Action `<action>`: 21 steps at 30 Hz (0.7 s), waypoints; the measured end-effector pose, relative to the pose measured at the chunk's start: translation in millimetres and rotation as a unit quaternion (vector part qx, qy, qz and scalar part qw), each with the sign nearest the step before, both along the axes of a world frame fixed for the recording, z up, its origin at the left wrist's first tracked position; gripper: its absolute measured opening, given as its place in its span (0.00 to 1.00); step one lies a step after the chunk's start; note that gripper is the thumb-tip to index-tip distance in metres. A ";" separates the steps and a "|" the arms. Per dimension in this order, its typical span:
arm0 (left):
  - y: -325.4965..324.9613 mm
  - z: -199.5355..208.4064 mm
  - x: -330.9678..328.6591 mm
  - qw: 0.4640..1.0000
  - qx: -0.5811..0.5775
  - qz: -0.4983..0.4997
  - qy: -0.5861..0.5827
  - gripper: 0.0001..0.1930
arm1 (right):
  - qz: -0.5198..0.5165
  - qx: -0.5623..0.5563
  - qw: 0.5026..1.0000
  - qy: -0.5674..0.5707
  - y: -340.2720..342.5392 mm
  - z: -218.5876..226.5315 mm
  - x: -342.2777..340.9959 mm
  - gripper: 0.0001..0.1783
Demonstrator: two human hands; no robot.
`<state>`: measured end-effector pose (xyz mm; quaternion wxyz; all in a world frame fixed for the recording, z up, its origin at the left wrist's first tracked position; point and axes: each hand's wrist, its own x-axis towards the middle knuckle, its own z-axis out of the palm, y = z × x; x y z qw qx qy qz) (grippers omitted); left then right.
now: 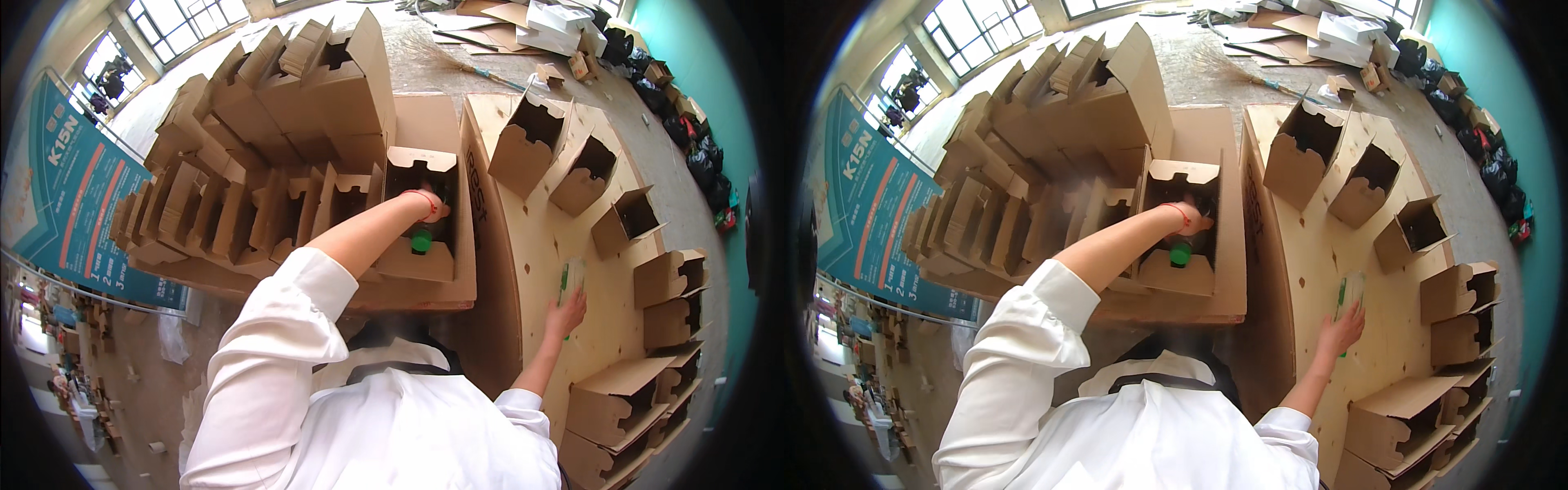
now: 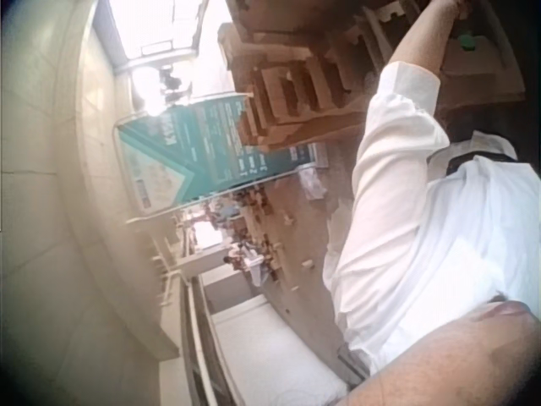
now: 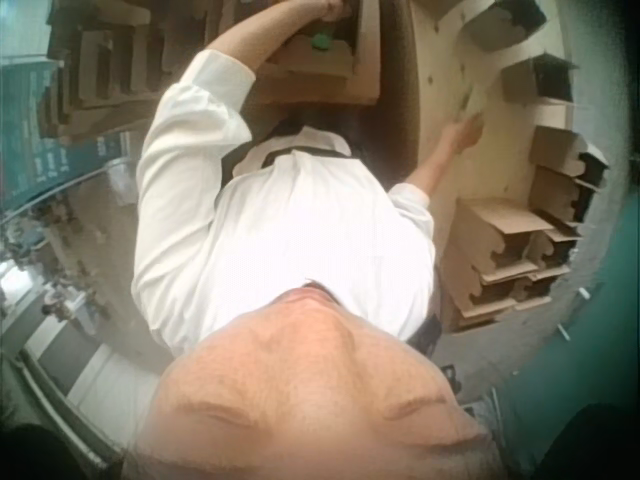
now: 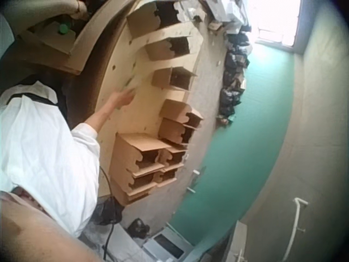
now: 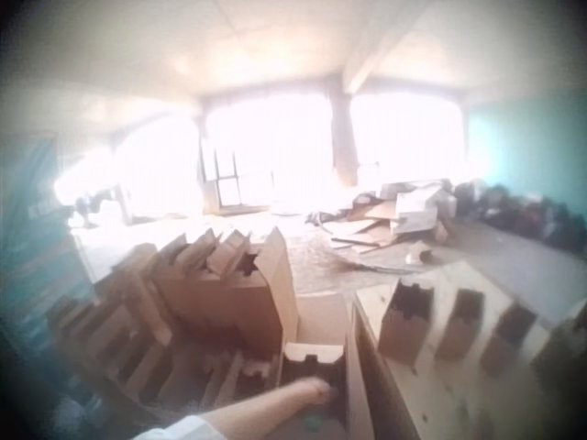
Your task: The person places bottles into cardboard dividers on a table, including walking to a cart to retrieve more bottles.
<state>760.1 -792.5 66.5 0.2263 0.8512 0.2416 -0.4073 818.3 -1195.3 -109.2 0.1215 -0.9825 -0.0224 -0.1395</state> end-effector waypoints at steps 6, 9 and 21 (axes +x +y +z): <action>14.6 -68.4 10.5 0.993 0.053 -0.095 -0.042 0.34 | 0.034 0.028 0.999 -0.011 -5.4 1.6 1.1 0.45; 22.4 -89.9 3.4 0.999 -0.024 -0.012 0.031 0.39 | 0.029 0.023 0.999 -0.001 -8.0 0.3 5.6 0.44; -22.5 -94.1 -20.4 0.970 0.228 -0.078 0.041 0.28 | -0.118 -0.014 0.992 0.038 16.3 40.0 -7.8 0.46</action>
